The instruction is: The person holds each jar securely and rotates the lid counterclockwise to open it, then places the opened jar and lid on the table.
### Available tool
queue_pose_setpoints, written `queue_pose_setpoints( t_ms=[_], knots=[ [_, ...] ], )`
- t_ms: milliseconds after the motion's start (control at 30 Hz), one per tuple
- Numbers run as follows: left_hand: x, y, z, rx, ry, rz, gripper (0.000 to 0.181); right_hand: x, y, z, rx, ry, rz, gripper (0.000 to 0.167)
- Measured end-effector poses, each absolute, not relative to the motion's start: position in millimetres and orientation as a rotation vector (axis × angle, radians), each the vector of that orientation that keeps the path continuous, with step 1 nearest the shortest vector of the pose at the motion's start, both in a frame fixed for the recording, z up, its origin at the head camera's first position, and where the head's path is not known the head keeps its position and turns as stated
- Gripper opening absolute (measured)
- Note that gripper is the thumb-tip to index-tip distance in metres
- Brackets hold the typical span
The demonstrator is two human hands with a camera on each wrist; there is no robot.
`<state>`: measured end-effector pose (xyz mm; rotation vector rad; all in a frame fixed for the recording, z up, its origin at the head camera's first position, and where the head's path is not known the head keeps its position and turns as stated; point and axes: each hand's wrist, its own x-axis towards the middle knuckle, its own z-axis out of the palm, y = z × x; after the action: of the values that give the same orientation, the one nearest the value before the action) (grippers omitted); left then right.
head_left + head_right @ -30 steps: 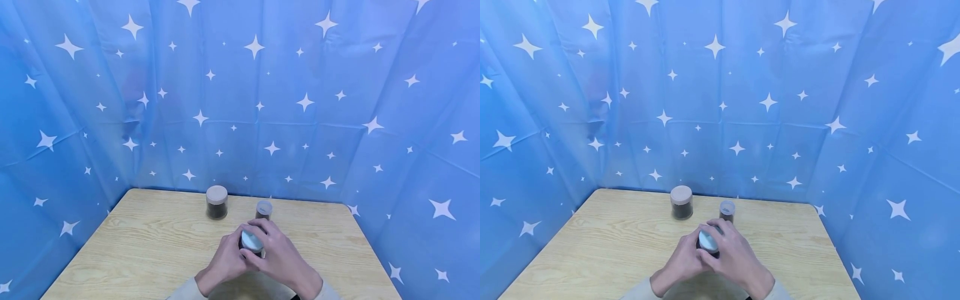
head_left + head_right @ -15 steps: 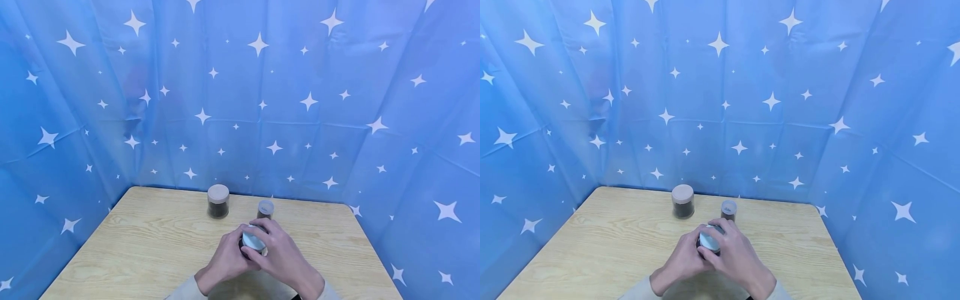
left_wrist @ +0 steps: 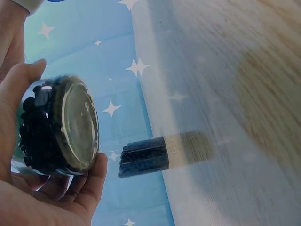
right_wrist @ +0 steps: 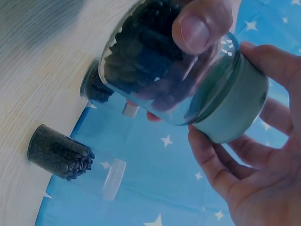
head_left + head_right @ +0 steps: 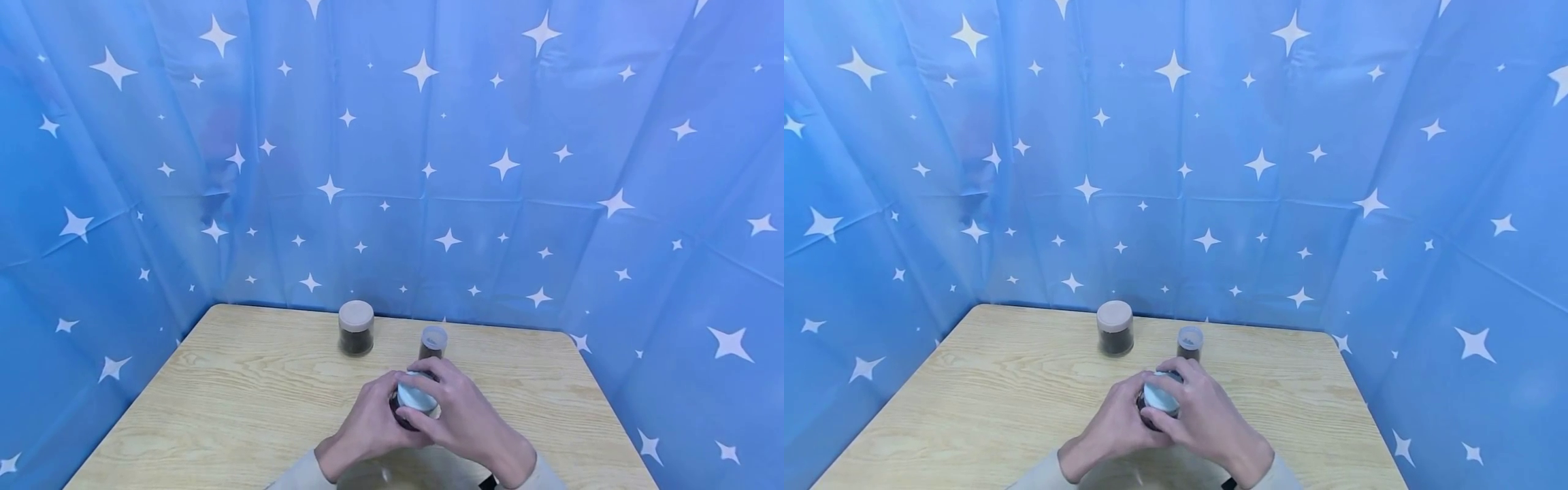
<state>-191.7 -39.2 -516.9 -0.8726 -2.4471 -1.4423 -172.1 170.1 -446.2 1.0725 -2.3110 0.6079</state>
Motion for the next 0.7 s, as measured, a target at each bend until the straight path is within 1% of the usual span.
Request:
queue_pose_setpoints(
  t_ms=[167, 333, 533, 700],
  knots=[
    [-192, -41, -517, -0.926, -2.439, -1.463, 0.073, -172, 174, -444, 1.136, -2.315, 0.638, 0.046],
    [-193, -42, -517, -0.975, -2.443, -1.500, 0.073, -173, 179, -439, 1.272, -2.311, 0.699, 0.044],
    [-192, -43, -515, -1.007, -2.455, -1.527, 0.075, -176, 187, -434, 1.454, -2.263, 0.732, 0.048],
    [-192, -43, -517, -1.034, -2.446, -1.522, 0.077, -179, 190, -432, 1.534, -2.227, 0.733, 0.049]
  ],
)
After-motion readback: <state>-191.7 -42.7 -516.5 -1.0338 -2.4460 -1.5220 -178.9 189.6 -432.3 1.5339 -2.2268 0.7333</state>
